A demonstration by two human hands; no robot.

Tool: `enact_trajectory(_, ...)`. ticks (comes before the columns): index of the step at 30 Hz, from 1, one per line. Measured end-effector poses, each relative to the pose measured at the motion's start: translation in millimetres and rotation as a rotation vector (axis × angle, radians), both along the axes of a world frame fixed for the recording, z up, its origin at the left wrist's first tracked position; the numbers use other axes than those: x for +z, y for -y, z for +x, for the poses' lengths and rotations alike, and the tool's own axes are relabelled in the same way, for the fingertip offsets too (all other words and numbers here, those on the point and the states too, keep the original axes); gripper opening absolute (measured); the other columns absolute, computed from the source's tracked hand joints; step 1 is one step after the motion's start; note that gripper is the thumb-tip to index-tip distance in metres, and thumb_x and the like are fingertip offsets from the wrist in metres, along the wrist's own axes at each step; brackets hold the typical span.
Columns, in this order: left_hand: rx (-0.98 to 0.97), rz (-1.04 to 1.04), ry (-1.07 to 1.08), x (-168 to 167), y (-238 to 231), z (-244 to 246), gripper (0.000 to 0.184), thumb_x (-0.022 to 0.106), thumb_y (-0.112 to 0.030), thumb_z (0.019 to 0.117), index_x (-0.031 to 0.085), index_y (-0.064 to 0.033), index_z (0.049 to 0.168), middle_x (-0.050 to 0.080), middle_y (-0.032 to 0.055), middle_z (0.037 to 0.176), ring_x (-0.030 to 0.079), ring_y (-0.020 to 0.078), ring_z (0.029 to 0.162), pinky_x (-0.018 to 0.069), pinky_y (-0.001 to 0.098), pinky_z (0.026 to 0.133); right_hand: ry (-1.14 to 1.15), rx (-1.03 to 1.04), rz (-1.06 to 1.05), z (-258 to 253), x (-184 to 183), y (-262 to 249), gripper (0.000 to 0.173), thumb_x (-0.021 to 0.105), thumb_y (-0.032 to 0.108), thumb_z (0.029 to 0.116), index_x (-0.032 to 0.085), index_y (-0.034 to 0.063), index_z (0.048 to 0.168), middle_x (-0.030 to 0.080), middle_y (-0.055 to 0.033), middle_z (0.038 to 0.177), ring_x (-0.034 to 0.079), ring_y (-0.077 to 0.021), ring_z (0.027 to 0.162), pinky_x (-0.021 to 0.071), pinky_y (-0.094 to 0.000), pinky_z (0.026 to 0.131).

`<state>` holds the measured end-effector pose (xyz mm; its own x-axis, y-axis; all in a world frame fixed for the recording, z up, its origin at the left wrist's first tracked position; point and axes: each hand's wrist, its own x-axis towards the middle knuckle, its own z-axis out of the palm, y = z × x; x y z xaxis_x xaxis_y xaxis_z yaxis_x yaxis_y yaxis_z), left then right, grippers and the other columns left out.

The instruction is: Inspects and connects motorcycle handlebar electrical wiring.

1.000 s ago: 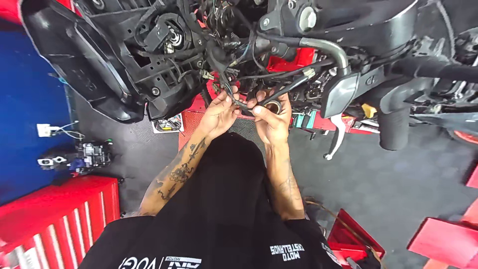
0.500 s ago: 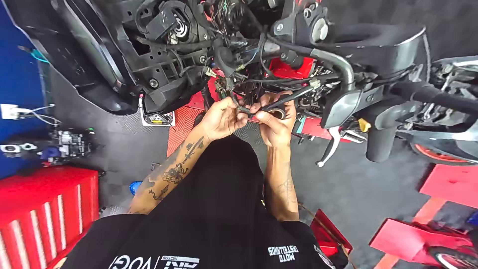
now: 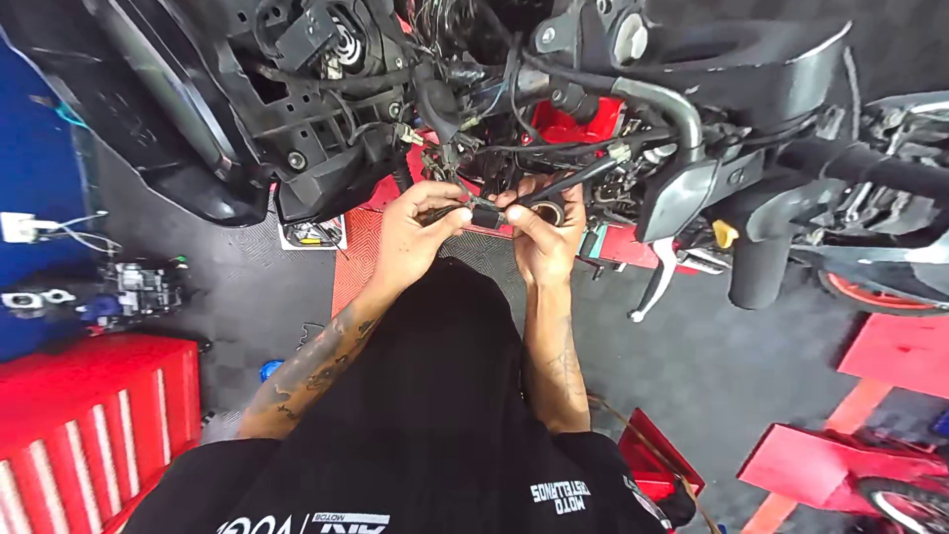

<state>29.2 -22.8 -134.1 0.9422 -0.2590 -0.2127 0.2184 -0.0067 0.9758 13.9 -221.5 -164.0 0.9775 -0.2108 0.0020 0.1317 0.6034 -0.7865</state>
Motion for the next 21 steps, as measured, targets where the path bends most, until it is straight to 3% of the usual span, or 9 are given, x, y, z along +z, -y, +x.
enact_trajectory(3, 0.003, 0.198, 0.141, -1, 2, -3, 0.024, 0.076, -0.014, 0.0939, 0.071, -0.0080, 0.117, 0.076, 0.0038, 0.099, 0.073, 0.0117, 0.083, 0.0632, 0.0298, 0.076, -0.020, -0.025, -0.007, -3, 0, -2, 0.047, 0.080, -0.008, 0.0797, 0.052, 0.0085, 0.115, 0.068, -0.0159, 0.106, 0.072, -0.0322, 0.095, 0.0631, -0.0498, 0.084)
enact_trajectory(5, -0.001, 0.319, 0.276, -8, 4, -1, 0.019, 0.074, -0.017, 0.0959, 0.074, -0.0080, 0.113, 0.075, 0.0035, 0.100, 0.072, 0.0085, 0.087, 0.0608, 0.0275, 0.079, -0.048, -0.051, 0.010, -7, -1, -3, 0.048, 0.079, -0.008, 0.0798, 0.052, 0.0088, 0.115, 0.068, -0.0166, 0.107, 0.072, -0.0336, 0.097, 0.0630, -0.0509, 0.085)
enact_trajectory(9, -0.001, 0.479, 0.497, -24, 11, 2, 0.018, 0.069, -0.018, 0.0983, 0.076, -0.0060, 0.109, 0.074, 0.0077, 0.104, 0.071, 0.0119, 0.094, 0.0594, 0.0295, 0.085, -0.088, -0.099, 0.009, -15, -2, -4, 0.041, 0.074, -0.007, 0.0854, 0.051, 0.0068, 0.116, 0.068, -0.0197, 0.109, 0.072, -0.0383, 0.101, 0.0618, -0.0555, 0.088)
enact_trajectory(11, -0.005, 0.520, 0.552, -26, 12, 2, 0.018, 0.068, -0.018, 0.0991, 0.076, -0.0053, 0.109, 0.074, 0.0092, 0.103, 0.072, 0.0149, 0.093, 0.0598, 0.0318, 0.084, -0.158, -0.126, -0.048, -22, 2, -4, 0.030, 0.067, -0.003, 0.0928, 0.052, 0.0075, 0.117, 0.066, -0.0169, 0.109, 0.072, -0.0345, 0.099, 0.0624, -0.0526, 0.088)
enact_trajectory(16, -0.038, 0.334, 0.466, -33, 8, 2, 0.021, 0.059, -0.011, 0.1036, 0.072, -0.0014, 0.118, 0.074, 0.0093, 0.109, 0.073, 0.0136, 0.096, 0.0621, 0.0317, 0.087, -0.244, -0.125, -0.051, -43, -5, -5, 0.031, 0.066, -0.007, 0.0919, 0.052, 0.0067, 0.116, 0.067, -0.0172, 0.107, 0.073, -0.0342, 0.092, 0.0639, -0.0519, 0.084)
enact_trajectory(21, -0.090, 0.027, 0.119, -22, 2, 3, 0.027, 0.056, -0.002, 0.1025, 0.063, 0.0007, 0.129, 0.074, 0.0093, 0.116, 0.074, 0.0173, 0.098, 0.0633, 0.0345, 0.087, -0.276, -0.107, -0.078, -49, -10, -22, 0.035, 0.068, -0.009, 0.0890, 0.049, 0.0062, 0.115, 0.068, -0.0169, 0.105, 0.073, -0.0327, 0.088, 0.0647, -0.0491, 0.081)
